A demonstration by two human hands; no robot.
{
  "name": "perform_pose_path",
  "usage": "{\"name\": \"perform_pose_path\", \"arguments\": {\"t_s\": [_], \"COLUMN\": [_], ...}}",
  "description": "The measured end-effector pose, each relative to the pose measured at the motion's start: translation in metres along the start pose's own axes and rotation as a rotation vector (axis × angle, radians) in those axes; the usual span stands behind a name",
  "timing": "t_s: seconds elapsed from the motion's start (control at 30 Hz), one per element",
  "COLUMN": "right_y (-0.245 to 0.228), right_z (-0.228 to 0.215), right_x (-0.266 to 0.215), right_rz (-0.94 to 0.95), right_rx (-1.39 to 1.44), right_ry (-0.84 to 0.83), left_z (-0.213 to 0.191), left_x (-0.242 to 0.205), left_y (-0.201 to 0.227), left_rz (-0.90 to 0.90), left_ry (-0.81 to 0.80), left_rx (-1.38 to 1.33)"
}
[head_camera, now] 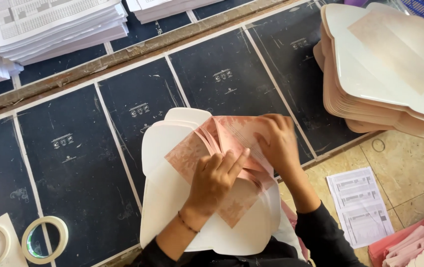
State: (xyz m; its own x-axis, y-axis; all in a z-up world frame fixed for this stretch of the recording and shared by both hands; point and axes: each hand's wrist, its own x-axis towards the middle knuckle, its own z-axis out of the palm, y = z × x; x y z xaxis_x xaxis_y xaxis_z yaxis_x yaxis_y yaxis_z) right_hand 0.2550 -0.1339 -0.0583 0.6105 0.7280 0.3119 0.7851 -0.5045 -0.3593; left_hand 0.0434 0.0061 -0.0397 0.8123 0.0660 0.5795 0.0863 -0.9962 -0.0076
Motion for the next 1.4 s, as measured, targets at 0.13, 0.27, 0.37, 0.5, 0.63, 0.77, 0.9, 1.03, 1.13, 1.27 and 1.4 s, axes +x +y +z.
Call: {"name": "perform_pose_path", "arguments": {"t_s": [0.13, 0.27, 0.37, 0.5, 0.63, 0.77, 0.9, 1.03, 1.13, 1.27, 1.4], "right_y": [0.018, 0.014, 0.021, 0.006, -0.053, -0.106, -0.114, -0.101, -0.089, -0.039, 0.013], "right_z": [0.001, -0.002, 0.006, -0.012, -0.044, -0.054, -0.040, -0.031, -0.038, -0.023, 0.002], "right_x": [-0.004, -0.001, 0.002, 0.017, 0.021, 0.009, -0.007, -0.009, -0.004, 0.000, -0.001], "right_rz": [0.178, 0.230, 0.203, 0.356, 0.050, -0.117, -0.100, -0.045, 0.148, 0.038, 0.222], "right_rx": [-0.036, 0.004, 0.048, 0.331, 0.719, 0.999, 0.970, 1.089, 1.469, 0.859, 0.074], "right_ry": [-0.019, -0.075, -0.079, -0.188, -0.230, -0.406, -0.509, -0.495, -0.538, -0.244, -0.105], "left_z": [0.008, -0.038, -0.059, -0.064, -0.067, -0.063, -0.068, -0.066, -0.056, -0.025, 0.003], "left_x": [0.007, 0.025, 0.015, -0.014, -0.034, -0.041, -0.029, -0.015, 0.017, 0.036, 0.024], "left_y": [-0.012, -0.011, -0.007, -0.003, 0.000, 0.002, 0.001, -0.005, -0.007, -0.005, -0.011], "left_rz": [0.081, 0.074, 0.006, -0.088, -0.132, -0.132, -0.113, -0.067, -0.024, 0.063, 0.095], "left_ry": [0.033, 0.068, 0.059, -0.047, -0.112, -0.132, -0.120, -0.138, -0.015, 0.106, 0.138], "left_rx": [-0.074, -0.088, -0.112, -0.175, -0.158, -0.122, -0.096, -0.066, -0.065, -0.155, -0.197]}}
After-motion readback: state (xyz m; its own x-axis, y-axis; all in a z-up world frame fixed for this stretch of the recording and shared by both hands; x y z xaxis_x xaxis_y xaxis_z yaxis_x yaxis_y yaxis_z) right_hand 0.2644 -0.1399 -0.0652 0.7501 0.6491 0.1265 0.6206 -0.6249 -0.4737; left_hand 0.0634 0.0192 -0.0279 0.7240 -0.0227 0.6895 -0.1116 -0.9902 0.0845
